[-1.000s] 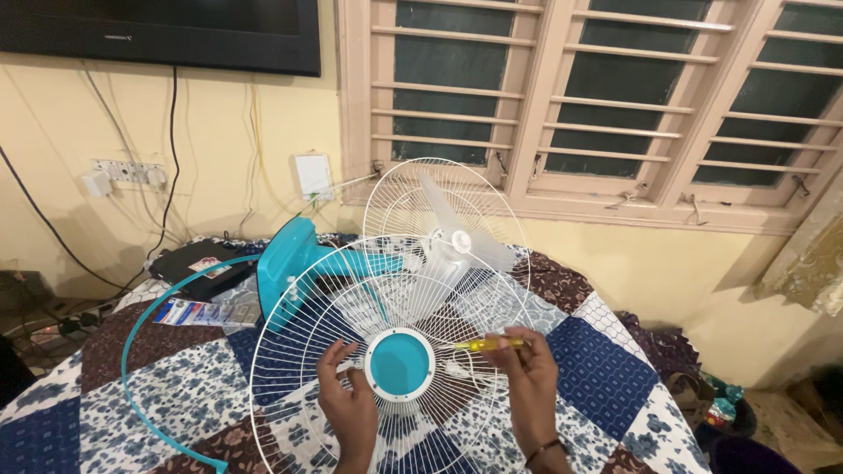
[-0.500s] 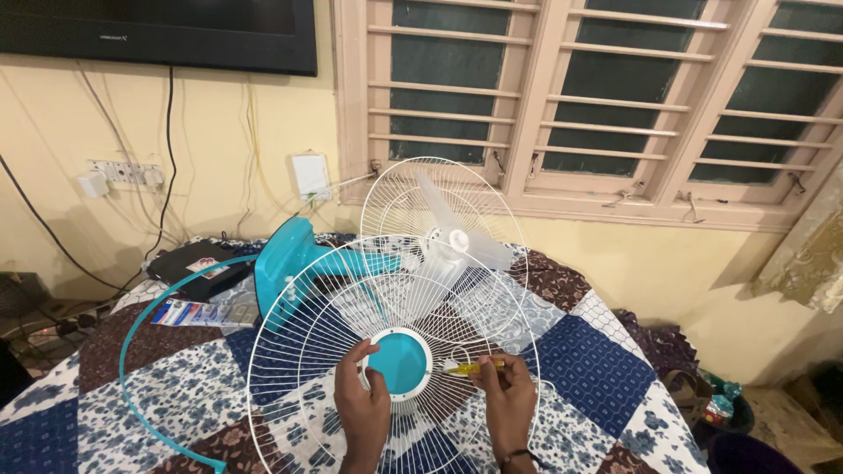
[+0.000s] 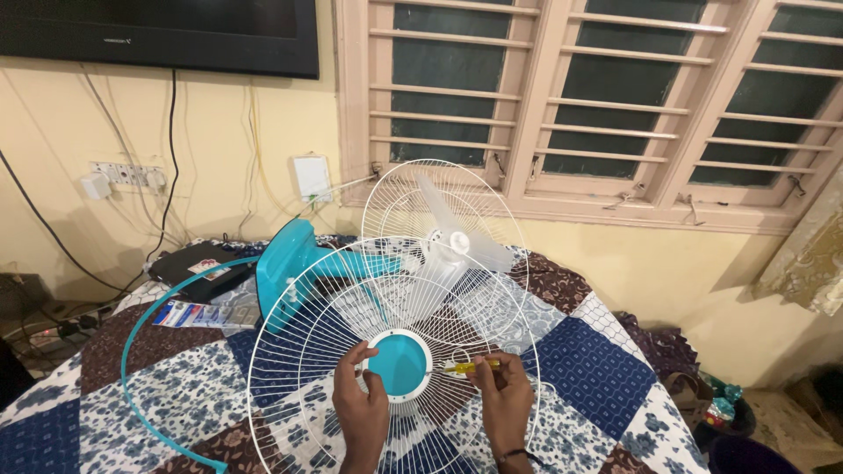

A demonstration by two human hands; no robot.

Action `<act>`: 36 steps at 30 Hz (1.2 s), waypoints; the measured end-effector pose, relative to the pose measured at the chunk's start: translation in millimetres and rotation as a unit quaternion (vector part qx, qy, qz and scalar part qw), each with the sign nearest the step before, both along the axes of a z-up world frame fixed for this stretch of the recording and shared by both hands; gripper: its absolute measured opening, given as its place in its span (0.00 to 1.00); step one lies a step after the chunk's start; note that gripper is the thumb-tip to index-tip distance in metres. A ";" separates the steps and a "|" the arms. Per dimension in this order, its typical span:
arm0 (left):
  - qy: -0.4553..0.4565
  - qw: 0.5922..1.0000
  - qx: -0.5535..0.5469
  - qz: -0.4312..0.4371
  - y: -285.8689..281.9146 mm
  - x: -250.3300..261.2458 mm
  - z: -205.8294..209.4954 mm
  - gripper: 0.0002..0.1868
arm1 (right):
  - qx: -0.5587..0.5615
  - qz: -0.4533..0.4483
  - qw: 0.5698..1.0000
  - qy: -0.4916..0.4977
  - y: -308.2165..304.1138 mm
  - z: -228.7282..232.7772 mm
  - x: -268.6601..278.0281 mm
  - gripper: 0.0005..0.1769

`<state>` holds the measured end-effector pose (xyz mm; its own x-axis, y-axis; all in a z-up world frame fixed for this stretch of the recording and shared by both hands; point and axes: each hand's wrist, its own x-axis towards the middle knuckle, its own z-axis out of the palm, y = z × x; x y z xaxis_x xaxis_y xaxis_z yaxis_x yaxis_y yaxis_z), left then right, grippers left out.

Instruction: The person assembles a table fan by attaching the front grill to the fan head. They use a yellow screwdriver to tighten the central nut securing the grill in place.

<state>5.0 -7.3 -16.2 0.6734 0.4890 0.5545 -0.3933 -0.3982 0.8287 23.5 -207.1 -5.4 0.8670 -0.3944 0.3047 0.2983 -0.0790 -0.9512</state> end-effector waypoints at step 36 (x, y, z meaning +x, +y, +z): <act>-0.047 0.965 0.211 -0.149 -19.5 -10.0 3.6 0.16 | -0.516 0.339 0.779 -0.108 9.3 101.9 -29.1 0.24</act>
